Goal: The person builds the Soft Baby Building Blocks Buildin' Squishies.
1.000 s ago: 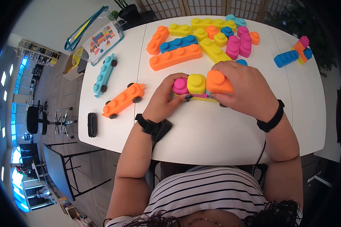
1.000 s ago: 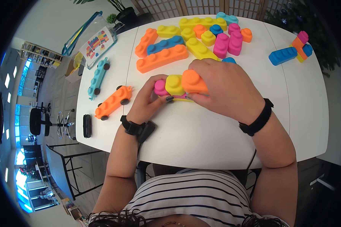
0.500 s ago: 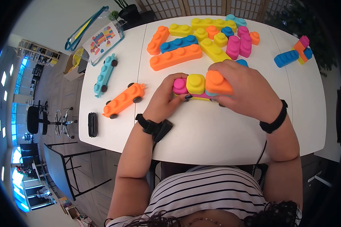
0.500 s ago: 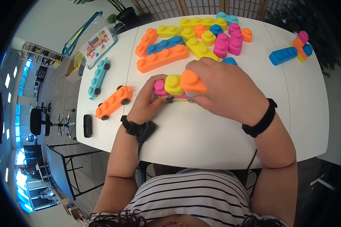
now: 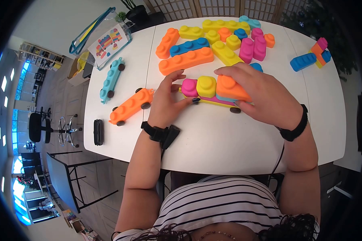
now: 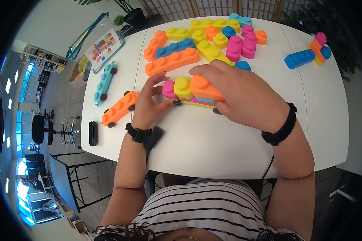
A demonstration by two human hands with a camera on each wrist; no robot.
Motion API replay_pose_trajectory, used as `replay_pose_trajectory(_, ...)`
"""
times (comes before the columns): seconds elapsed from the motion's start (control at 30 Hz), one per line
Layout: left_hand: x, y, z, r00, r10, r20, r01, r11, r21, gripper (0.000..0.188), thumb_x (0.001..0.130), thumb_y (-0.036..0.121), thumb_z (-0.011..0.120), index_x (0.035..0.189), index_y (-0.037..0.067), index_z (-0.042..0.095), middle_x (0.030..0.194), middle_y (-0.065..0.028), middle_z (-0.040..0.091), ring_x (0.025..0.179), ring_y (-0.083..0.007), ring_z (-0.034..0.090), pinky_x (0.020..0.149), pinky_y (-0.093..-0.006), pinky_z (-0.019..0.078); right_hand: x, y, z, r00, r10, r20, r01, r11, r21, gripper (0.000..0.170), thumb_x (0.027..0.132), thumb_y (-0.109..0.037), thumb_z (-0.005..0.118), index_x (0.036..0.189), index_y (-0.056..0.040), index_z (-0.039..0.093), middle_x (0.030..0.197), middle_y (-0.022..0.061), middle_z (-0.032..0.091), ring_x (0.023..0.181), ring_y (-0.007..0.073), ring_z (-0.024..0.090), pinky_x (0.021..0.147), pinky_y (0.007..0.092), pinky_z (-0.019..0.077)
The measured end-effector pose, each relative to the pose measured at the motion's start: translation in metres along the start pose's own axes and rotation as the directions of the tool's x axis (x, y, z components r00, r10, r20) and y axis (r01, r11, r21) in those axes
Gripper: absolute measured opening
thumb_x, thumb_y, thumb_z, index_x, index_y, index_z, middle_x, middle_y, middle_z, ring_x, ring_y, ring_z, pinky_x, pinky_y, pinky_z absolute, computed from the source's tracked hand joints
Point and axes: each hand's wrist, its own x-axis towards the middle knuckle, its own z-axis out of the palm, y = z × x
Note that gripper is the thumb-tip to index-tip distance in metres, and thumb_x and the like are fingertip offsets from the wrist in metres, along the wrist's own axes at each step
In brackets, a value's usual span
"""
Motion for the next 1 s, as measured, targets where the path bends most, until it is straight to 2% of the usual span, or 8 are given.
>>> replay_pose_trajectory(0.43,0.0003,0.0025,-0.0009,1.000,0.023,-0.005,-0.023,1.000,-0.004,0.079,0.080,0.004,0.093,0.151,0.008,0.059,0.145,-0.0082,0.069,0.119,-0.0221,0.073,0.103,-0.0373,0.0563,0.0003,0.0031,0.0021,0.999,0.034,-0.002,-0.034,0.999,0.036,0.070,0.082,-0.002,0.081,0.148,-0.0143,0.059,0.131,0.0146,0.066,0.117,0.0383,0.069,0.100,0.0445,0.0585)
replay_pose_trajectory(0.5,0.0001,0.0037,-0.0011,0.999,0.024,-0.028,-0.025,1.000,-0.016,0.074,0.081,0.005,0.092,0.149,0.007,0.062,0.142,-0.0082,0.071,0.118,-0.0216,0.073,0.101,-0.0366,0.0557,-0.0001,0.0050,0.0026,0.999,0.032,-0.004,-0.032,0.999,0.044,0.070,0.082,-0.002,0.081,0.148,-0.0142,0.059,0.131,0.0145,0.066,0.117,0.0383,0.069,0.101,0.0445,0.0584)
replay_pose_trajectory(0.63,-0.0011,0.0031,-0.0012,1.000,0.015,0.010,-0.015,0.999,0.028,0.069,0.083,0.007,0.091,0.146,0.007,0.064,0.138,-0.0078,0.073,0.118,-0.0222,0.072,0.102,-0.0368,0.0554,0.0007,0.0035,0.0029,1.000,0.029,-0.005,-0.029,0.998,0.050,0.070,0.082,-0.001,0.080,0.147,-0.0141,0.059,0.131,0.0144,0.066,0.118,0.0381,0.068,0.101,0.0442,0.0584)
replay_pose_trajectory(0.73,-0.0032,0.0013,0.0000,0.998,-0.043,0.054,0.041,0.999,0.031,0.064,0.085,0.008,0.090,0.144,0.006,0.066,0.135,-0.0072,0.075,0.119,-0.0216,0.071,0.103,-0.0367,0.0545,0.0012,0.0023,0.0036,1.000,0.030,-0.002,-0.030,0.998,0.048,0.070,0.082,0.000,0.080,0.147,-0.0140,0.059,0.131,0.0142,0.066,0.118,0.0380,0.068,0.101,0.0441,0.0583)
replay_pose_trajectory(0.8,-0.0028,0.0015,-0.0004,0.999,0.023,0.038,-0.025,0.999,0.044,0.059,0.088,0.013,0.090,0.142,0.008,0.067,0.134,-0.0079,0.074,0.116,-0.0225,0.071,0.101,-0.0368,0.0555,0.0013,0.0030,0.0050,1.000,0.025,-0.012,-0.024,0.998,0.051,0.070,0.081,0.000,0.080,0.147,-0.0140,0.059,0.131,0.0142,0.066,0.118,0.0380,0.068,0.101,0.0440,0.0584)
replay_pose_trajectory(0.9,-0.0012,0.0009,-0.0011,0.998,0.053,-0.021,-0.051,0.994,0.092,0.058,0.089,0.014,0.089,0.143,0.008,0.068,0.134,-0.0093,0.075,0.117,-0.0229,0.071,0.102,-0.0373,0.0553,0.0016,0.0030,0.0055,0.999,0.027,-0.022,-0.026,0.998,0.057,0.070,0.081,0.001,0.080,0.146,-0.0139,0.059,0.131,0.0140,0.066,0.118,0.0380,0.068,0.100,0.0438,0.0586)
replay_pose_trajectory(1.0,-0.0016,-0.0005,-0.0006,0.999,0.034,-0.002,-0.034,0.998,0.060,0.060,0.091,0.014,0.088,0.146,0.007,0.065,0.132,-0.0108,0.075,0.119,-0.0246,0.071,0.103,-0.0387,0.0553,0.0022,0.0017,0.0052,0.999,0.040,-0.014,-0.039,0.997,0.064,0.070,0.080,0.001,0.079,0.146,-0.0135,0.059,0.133,0.0140,0.065,0.119,0.0380,0.068,0.100,0.0437,0.0588)
